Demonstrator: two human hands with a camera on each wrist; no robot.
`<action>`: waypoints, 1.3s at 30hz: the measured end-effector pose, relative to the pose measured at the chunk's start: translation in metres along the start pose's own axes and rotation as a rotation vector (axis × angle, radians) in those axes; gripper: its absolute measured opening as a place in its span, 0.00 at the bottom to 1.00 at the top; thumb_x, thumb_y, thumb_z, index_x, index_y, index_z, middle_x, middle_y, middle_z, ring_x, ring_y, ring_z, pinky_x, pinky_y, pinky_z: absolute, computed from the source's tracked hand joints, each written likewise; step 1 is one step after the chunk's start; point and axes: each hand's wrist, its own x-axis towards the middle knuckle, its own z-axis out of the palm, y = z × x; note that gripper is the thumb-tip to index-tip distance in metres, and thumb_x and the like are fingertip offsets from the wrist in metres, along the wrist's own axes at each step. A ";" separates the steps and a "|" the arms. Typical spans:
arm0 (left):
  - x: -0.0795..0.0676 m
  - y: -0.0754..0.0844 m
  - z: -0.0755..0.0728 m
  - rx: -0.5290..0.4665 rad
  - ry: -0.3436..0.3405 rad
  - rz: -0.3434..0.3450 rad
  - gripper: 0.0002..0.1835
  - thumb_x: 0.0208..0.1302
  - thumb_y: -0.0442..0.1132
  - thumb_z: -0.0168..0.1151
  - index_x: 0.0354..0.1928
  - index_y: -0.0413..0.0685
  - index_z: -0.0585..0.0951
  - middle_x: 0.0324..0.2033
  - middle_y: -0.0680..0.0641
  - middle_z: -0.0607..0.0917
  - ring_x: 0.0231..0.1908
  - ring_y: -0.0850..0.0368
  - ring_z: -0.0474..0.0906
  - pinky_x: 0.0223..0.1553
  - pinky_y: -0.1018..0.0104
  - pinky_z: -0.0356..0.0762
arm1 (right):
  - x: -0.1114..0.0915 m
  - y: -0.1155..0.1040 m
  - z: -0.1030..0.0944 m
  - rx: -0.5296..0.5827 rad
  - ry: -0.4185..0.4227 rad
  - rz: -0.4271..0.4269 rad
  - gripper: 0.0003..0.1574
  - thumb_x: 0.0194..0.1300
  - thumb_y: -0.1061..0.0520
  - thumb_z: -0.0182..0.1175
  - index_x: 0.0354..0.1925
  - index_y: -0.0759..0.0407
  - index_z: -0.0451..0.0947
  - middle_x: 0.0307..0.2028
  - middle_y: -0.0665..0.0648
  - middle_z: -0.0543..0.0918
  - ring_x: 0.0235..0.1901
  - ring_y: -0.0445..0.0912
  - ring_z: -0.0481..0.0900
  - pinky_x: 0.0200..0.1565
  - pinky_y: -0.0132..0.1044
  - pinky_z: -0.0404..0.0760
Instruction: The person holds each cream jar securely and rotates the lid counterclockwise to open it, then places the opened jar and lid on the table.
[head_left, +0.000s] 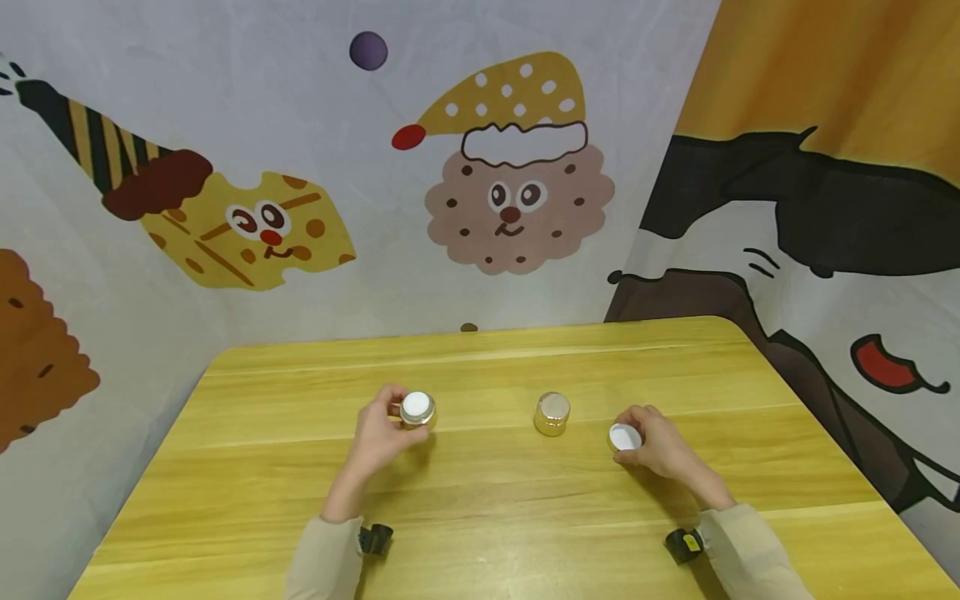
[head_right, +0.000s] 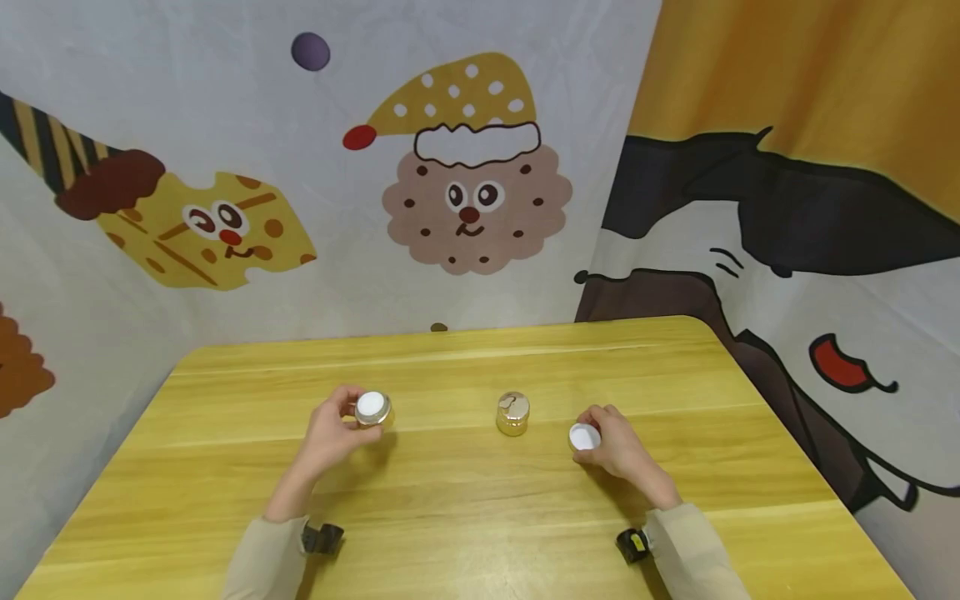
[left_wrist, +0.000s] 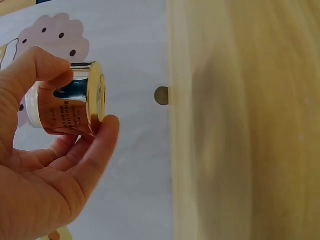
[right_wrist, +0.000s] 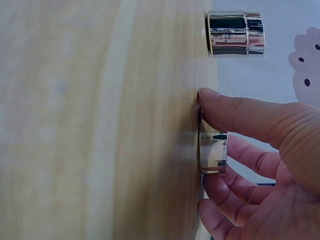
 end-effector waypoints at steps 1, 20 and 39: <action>0.000 -0.001 0.000 0.016 0.000 -0.003 0.25 0.38 0.25 0.71 0.42 0.34 0.73 0.37 0.39 0.78 0.37 0.47 0.75 0.33 0.68 0.77 | 0.000 0.000 0.000 -0.001 0.000 -0.001 0.27 0.40 0.61 0.76 0.40 0.64 0.74 0.35 0.58 0.73 0.33 0.49 0.71 0.35 0.42 0.73; -0.002 -0.016 0.001 0.150 -0.025 -0.092 0.25 0.34 0.28 0.74 0.39 0.36 0.74 0.31 0.43 0.78 0.32 0.51 0.71 0.33 0.64 0.69 | 0.000 0.002 0.002 0.011 -0.006 -0.008 0.27 0.41 0.61 0.76 0.39 0.64 0.74 0.34 0.58 0.73 0.32 0.48 0.70 0.35 0.41 0.72; -0.001 -0.017 0.003 0.197 -0.073 -0.145 0.24 0.37 0.28 0.75 0.38 0.35 0.73 0.30 0.43 0.77 0.32 0.51 0.71 0.35 0.60 0.72 | 0.001 0.003 0.001 0.010 0.003 -0.015 0.27 0.40 0.62 0.75 0.39 0.65 0.74 0.35 0.59 0.73 0.33 0.49 0.70 0.35 0.41 0.72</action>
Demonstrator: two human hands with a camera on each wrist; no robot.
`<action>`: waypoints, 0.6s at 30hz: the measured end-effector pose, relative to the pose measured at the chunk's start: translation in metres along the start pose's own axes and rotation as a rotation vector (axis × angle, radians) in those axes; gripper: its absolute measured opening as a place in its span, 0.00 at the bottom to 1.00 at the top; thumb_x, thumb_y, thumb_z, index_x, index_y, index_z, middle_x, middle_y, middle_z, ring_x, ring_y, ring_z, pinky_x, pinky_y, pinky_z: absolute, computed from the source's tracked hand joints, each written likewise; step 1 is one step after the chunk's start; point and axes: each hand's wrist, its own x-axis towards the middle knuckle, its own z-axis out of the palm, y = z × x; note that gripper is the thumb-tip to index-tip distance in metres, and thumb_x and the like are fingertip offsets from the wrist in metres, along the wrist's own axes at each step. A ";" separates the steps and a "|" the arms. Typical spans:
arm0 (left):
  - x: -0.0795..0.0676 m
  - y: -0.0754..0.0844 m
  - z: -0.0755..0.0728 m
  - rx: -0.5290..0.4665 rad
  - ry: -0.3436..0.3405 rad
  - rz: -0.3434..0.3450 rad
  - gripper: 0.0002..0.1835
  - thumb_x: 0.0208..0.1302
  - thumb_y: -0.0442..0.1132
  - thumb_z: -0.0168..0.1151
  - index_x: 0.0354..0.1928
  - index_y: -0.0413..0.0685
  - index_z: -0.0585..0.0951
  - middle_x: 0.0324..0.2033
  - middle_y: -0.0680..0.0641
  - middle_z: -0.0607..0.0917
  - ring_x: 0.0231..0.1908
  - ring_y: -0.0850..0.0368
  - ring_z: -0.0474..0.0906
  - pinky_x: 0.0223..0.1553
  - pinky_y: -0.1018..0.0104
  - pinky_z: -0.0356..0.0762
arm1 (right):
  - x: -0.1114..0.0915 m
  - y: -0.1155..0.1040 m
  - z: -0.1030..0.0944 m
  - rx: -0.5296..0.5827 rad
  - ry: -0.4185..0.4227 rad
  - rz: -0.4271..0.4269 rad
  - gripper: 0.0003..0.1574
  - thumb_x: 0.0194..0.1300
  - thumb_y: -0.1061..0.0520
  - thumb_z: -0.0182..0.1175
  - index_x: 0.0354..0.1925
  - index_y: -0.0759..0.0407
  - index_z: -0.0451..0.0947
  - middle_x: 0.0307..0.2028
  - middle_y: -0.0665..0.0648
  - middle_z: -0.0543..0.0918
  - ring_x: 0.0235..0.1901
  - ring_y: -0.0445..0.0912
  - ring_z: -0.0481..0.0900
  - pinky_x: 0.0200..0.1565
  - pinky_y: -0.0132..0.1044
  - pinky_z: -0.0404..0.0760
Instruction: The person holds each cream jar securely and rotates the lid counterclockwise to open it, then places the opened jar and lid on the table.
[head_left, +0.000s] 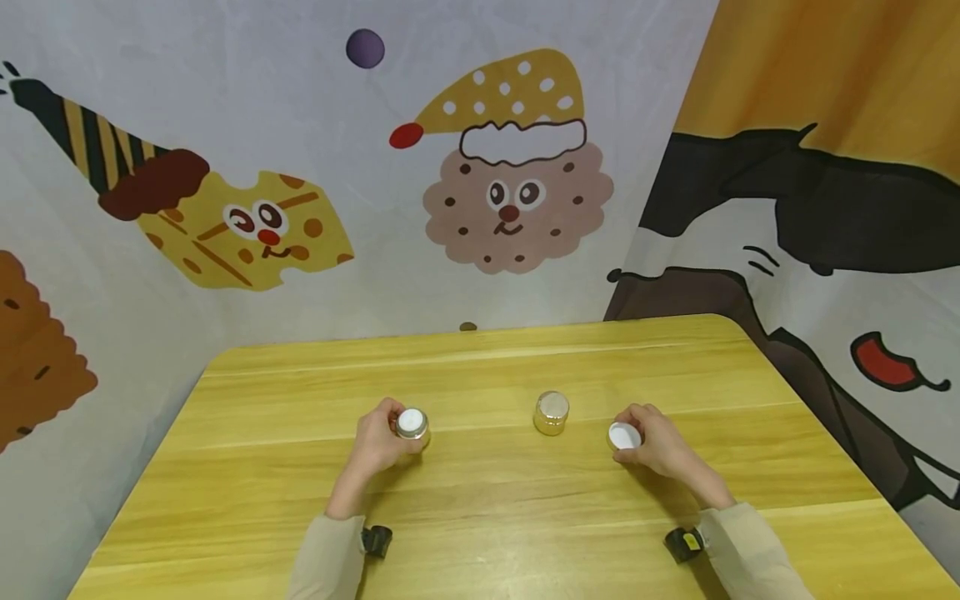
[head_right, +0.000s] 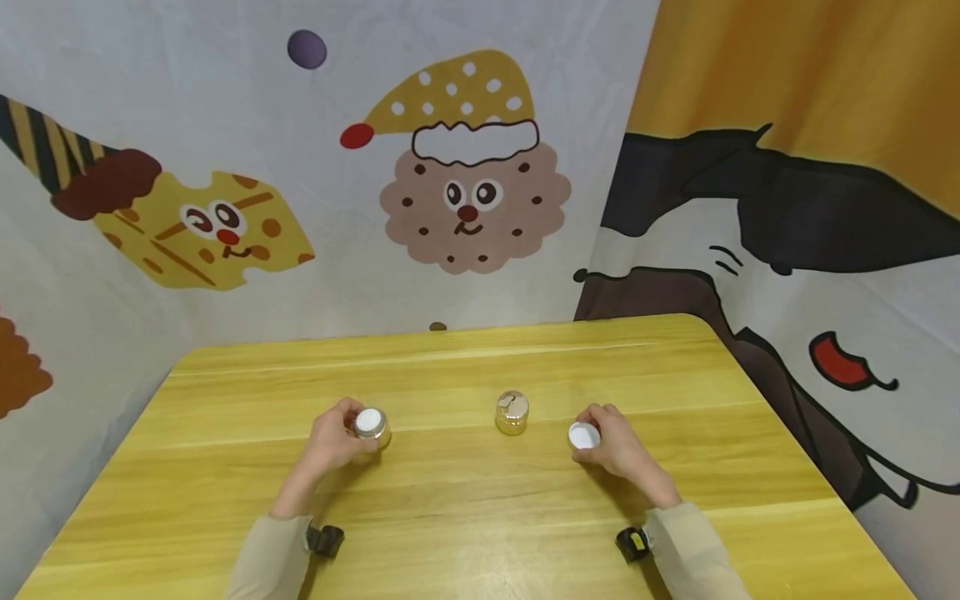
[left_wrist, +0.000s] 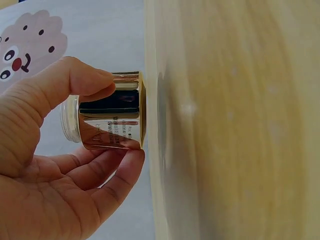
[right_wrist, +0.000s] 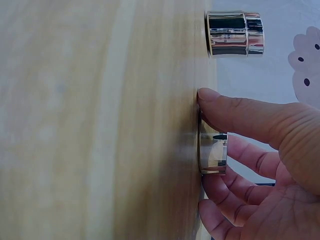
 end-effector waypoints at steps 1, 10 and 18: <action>0.000 0.000 0.000 -0.001 -0.003 -0.002 0.24 0.37 0.28 0.75 0.38 0.35 0.73 0.30 0.43 0.77 0.32 0.51 0.71 0.35 0.60 0.72 | 0.000 0.000 0.000 -0.001 0.002 -0.004 0.27 0.40 0.62 0.76 0.39 0.65 0.74 0.34 0.59 0.73 0.33 0.49 0.70 0.35 0.41 0.72; 0.000 -0.002 0.000 0.010 -0.022 -0.005 0.24 0.38 0.28 0.75 0.38 0.35 0.73 0.31 0.42 0.77 0.33 0.51 0.71 0.36 0.57 0.74 | 0.001 0.002 0.000 -0.003 0.006 -0.018 0.27 0.40 0.62 0.76 0.39 0.65 0.74 0.34 0.58 0.73 0.32 0.48 0.70 0.35 0.41 0.73; 0.000 -0.005 0.001 0.027 -0.039 -0.008 0.24 0.38 0.29 0.75 0.39 0.34 0.73 0.33 0.41 0.78 0.35 0.48 0.74 0.39 0.54 0.76 | 0.000 0.001 -0.001 -0.009 -0.001 -0.014 0.27 0.40 0.62 0.76 0.39 0.64 0.75 0.34 0.58 0.73 0.32 0.48 0.70 0.35 0.41 0.73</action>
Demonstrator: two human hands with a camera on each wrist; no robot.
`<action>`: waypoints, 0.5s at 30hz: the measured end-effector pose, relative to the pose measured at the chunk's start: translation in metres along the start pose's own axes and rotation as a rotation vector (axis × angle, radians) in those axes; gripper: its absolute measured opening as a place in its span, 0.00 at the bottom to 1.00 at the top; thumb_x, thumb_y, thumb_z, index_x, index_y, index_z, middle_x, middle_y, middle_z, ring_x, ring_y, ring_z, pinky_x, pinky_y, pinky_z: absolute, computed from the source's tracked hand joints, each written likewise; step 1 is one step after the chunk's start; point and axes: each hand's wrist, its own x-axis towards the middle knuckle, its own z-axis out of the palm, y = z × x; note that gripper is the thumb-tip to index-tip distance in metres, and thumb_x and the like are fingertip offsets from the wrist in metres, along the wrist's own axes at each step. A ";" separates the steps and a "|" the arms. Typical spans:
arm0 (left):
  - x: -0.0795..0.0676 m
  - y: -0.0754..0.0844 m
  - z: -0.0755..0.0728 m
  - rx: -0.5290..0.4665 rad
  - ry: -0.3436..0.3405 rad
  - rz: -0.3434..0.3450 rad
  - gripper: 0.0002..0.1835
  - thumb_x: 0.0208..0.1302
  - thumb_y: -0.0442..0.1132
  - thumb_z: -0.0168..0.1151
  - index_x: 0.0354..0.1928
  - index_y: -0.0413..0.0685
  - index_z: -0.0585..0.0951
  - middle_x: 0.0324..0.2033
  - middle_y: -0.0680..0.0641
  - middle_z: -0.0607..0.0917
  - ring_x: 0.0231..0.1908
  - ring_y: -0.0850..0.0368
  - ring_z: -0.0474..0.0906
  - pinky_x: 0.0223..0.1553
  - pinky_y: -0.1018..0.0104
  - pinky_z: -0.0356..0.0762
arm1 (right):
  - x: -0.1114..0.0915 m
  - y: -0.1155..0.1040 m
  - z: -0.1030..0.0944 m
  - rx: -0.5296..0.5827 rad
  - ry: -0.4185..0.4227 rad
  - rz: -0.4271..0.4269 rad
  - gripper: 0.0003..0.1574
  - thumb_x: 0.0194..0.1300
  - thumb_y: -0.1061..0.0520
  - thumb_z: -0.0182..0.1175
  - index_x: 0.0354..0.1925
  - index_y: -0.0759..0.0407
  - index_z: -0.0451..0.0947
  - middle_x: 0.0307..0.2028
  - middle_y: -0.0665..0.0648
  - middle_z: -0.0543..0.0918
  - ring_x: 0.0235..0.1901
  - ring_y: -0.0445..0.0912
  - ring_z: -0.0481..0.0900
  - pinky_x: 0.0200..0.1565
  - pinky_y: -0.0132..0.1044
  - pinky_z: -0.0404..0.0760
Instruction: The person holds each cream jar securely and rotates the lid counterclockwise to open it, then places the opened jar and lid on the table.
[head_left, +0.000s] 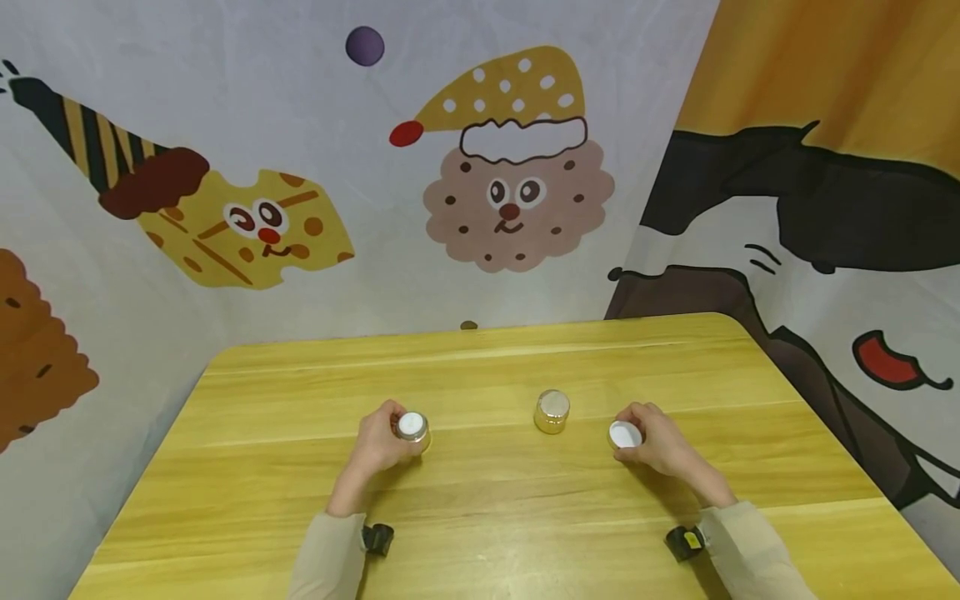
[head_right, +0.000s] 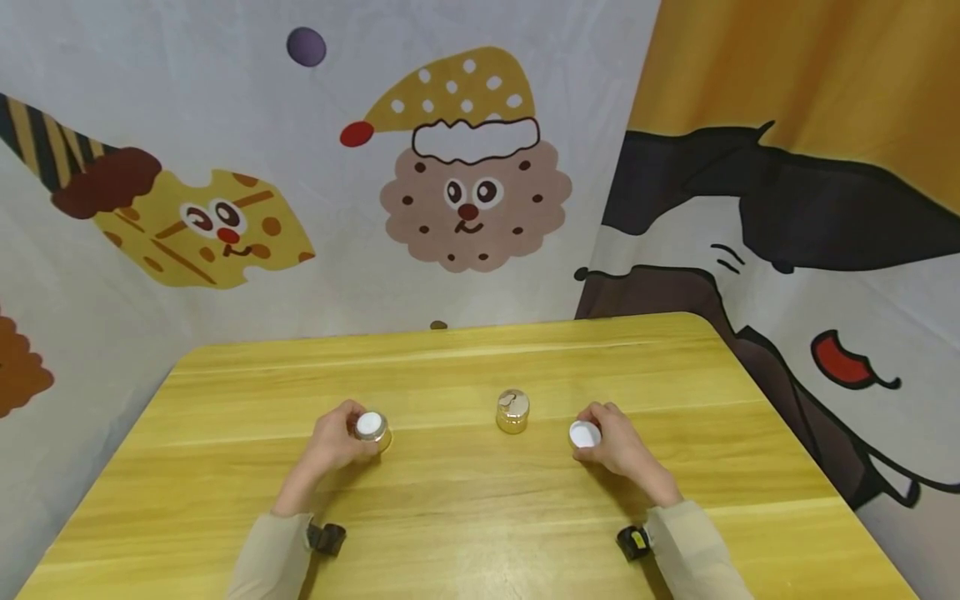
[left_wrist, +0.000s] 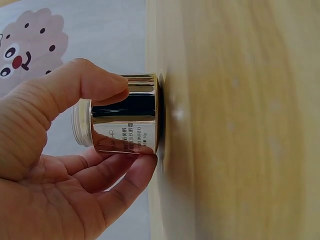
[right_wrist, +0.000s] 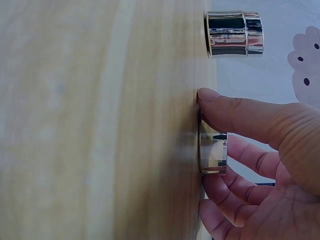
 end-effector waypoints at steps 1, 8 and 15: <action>0.000 0.000 0.000 0.001 -0.003 -0.002 0.24 0.38 0.29 0.75 0.39 0.34 0.73 0.33 0.41 0.78 0.36 0.48 0.75 0.39 0.53 0.77 | 0.000 0.000 0.000 0.002 -0.001 0.000 0.27 0.40 0.62 0.75 0.40 0.64 0.74 0.34 0.58 0.73 0.32 0.48 0.70 0.35 0.41 0.73; 0.001 0.001 0.000 0.023 -0.038 -0.024 0.25 0.40 0.30 0.74 0.40 0.33 0.71 0.36 0.38 0.79 0.38 0.44 0.76 0.41 0.51 0.77 | 0.000 0.000 0.000 0.003 0.000 0.000 0.27 0.40 0.62 0.76 0.39 0.64 0.75 0.34 0.58 0.73 0.32 0.48 0.70 0.34 0.40 0.73; 0.001 0.004 -0.001 0.026 -0.075 -0.029 0.34 0.39 0.29 0.74 0.51 0.30 0.68 0.43 0.33 0.78 0.42 0.42 0.76 0.45 0.50 0.76 | 0.000 0.000 0.000 0.004 -0.003 0.011 0.27 0.40 0.62 0.76 0.39 0.64 0.75 0.34 0.58 0.73 0.33 0.48 0.71 0.35 0.41 0.73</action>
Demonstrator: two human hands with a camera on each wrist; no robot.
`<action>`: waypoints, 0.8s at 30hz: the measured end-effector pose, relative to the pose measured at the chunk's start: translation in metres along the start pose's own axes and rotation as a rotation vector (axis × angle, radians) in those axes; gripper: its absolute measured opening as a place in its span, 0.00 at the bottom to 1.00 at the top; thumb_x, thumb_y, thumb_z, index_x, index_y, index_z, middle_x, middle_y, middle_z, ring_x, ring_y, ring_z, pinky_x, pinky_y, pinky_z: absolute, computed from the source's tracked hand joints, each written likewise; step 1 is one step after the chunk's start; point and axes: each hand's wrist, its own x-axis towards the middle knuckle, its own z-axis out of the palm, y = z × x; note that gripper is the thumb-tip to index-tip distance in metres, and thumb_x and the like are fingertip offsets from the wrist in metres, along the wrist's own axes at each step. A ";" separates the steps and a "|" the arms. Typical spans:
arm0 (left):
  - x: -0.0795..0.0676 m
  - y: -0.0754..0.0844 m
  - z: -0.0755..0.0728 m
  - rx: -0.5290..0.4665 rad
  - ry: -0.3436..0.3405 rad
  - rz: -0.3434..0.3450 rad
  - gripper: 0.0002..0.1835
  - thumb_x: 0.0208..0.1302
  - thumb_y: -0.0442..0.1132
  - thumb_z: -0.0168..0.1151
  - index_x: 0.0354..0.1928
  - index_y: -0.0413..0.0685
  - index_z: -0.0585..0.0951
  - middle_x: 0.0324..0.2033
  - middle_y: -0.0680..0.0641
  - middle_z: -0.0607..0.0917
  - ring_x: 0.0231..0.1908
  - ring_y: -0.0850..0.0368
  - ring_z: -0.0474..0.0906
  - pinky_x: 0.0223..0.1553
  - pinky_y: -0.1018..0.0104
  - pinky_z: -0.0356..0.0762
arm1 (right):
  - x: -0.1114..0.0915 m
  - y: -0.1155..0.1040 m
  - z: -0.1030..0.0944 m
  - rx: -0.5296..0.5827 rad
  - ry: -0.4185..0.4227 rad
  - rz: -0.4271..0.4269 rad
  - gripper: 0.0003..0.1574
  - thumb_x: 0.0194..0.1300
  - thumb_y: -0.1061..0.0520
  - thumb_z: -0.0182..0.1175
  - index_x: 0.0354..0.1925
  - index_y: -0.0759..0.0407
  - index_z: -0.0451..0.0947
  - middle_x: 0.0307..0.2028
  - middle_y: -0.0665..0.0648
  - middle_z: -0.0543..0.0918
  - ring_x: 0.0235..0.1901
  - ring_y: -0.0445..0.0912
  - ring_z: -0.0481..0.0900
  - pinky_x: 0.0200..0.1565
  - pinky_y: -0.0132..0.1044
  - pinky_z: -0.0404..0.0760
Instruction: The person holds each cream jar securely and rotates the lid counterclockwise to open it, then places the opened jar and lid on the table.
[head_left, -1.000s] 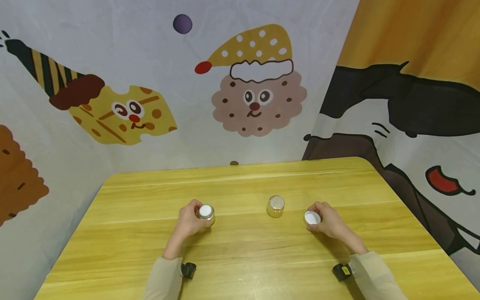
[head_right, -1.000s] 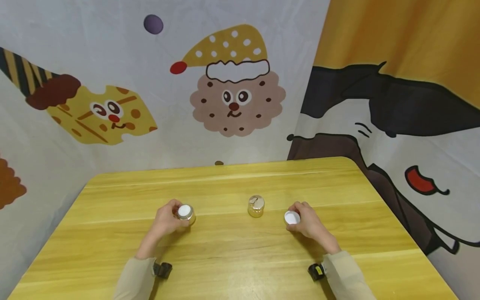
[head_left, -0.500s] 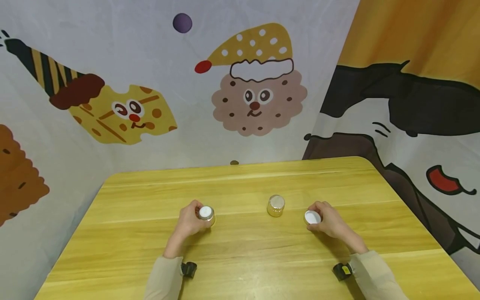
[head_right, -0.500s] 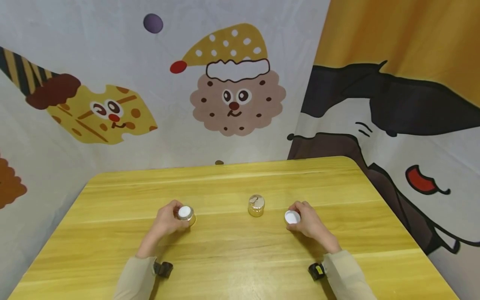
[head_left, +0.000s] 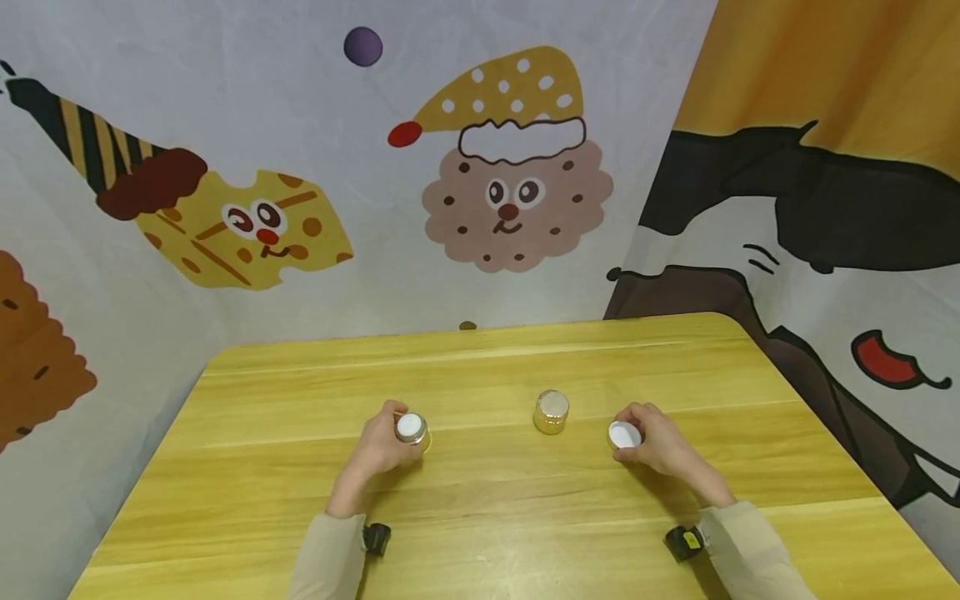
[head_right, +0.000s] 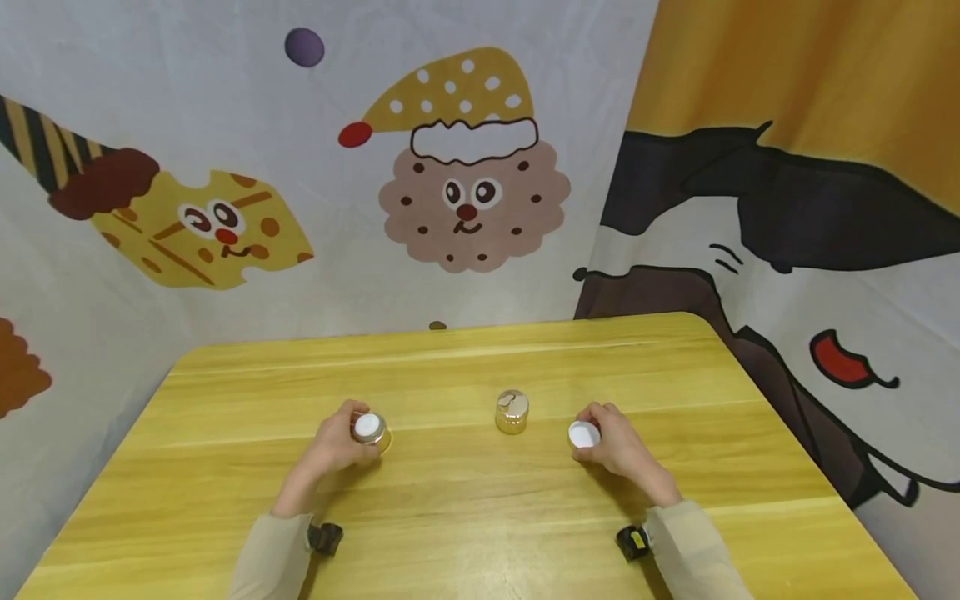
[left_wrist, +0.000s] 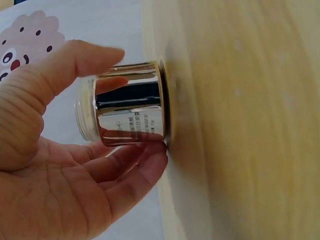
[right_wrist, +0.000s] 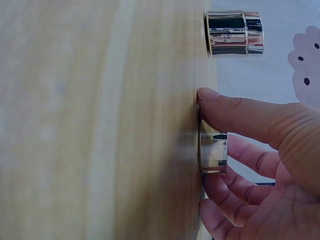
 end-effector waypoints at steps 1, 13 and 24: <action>0.000 0.001 0.000 0.001 -0.006 0.002 0.36 0.39 0.30 0.74 0.53 0.29 0.68 0.44 0.33 0.78 0.43 0.42 0.76 0.46 0.50 0.76 | 0.000 0.000 0.000 0.001 0.001 0.001 0.27 0.40 0.62 0.76 0.39 0.64 0.75 0.34 0.58 0.73 0.32 0.48 0.71 0.35 0.41 0.73; 0.005 0.017 0.004 -0.044 0.114 0.170 0.32 0.45 0.35 0.73 0.54 0.31 0.73 0.51 0.36 0.77 0.53 0.37 0.70 0.50 0.46 0.72 | 0.000 0.000 0.001 0.002 0.003 -0.001 0.27 0.40 0.62 0.76 0.39 0.64 0.75 0.34 0.58 0.73 0.32 0.48 0.70 0.35 0.40 0.72; 0.014 0.048 0.025 -0.185 0.092 0.287 0.26 0.48 0.33 0.71 0.51 0.34 0.75 0.48 0.36 0.78 0.51 0.40 0.71 0.52 0.43 0.70 | 0.000 0.001 0.001 0.014 0.003 -0.001 0.27 0.40 0.62 0.76 0.39 0.64 0.75 0.34 0.58 0.73 0.32 0.48 0.70 0.35 0.40 0.72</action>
